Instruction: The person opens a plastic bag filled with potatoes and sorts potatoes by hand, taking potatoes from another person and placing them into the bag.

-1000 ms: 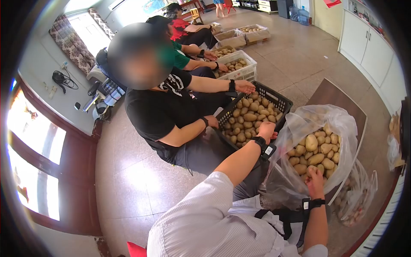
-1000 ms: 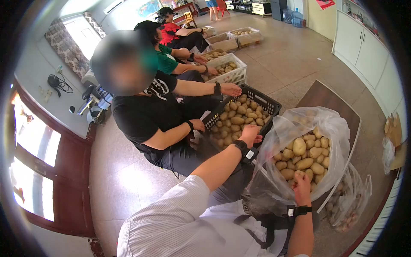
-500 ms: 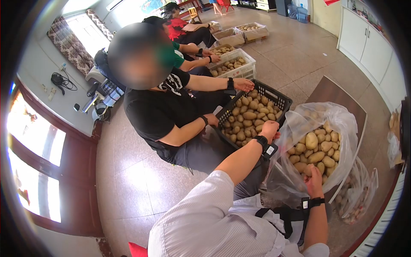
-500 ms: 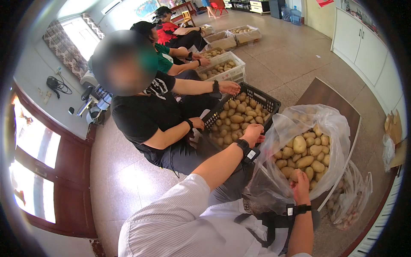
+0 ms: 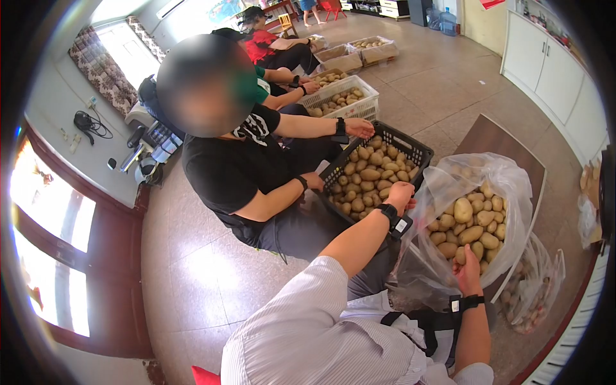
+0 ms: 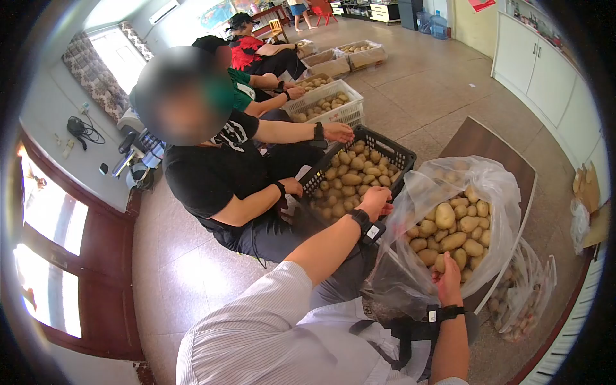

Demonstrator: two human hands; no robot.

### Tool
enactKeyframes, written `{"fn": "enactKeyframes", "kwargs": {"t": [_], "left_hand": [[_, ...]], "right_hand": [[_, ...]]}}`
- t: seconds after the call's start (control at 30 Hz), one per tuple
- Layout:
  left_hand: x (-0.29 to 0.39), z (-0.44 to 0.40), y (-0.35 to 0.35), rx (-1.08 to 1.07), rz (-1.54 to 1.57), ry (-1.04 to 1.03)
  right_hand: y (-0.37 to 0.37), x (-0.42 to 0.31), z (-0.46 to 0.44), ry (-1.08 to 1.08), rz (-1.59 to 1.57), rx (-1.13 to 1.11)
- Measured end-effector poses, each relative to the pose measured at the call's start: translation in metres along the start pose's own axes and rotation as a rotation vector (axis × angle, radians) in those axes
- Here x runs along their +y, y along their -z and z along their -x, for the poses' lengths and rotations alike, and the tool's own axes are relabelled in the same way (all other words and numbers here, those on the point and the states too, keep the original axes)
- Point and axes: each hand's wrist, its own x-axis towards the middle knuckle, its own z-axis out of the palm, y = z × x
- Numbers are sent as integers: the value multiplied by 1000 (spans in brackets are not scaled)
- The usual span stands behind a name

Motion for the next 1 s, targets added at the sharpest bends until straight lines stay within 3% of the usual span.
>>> {"fn": "enactKeyframes", "kwargs": {"t": [1.0], "left_hand": [[2,1,1,-42,-63,59]], "right_hand": [[-2,-2,4,18,70,37]]}}
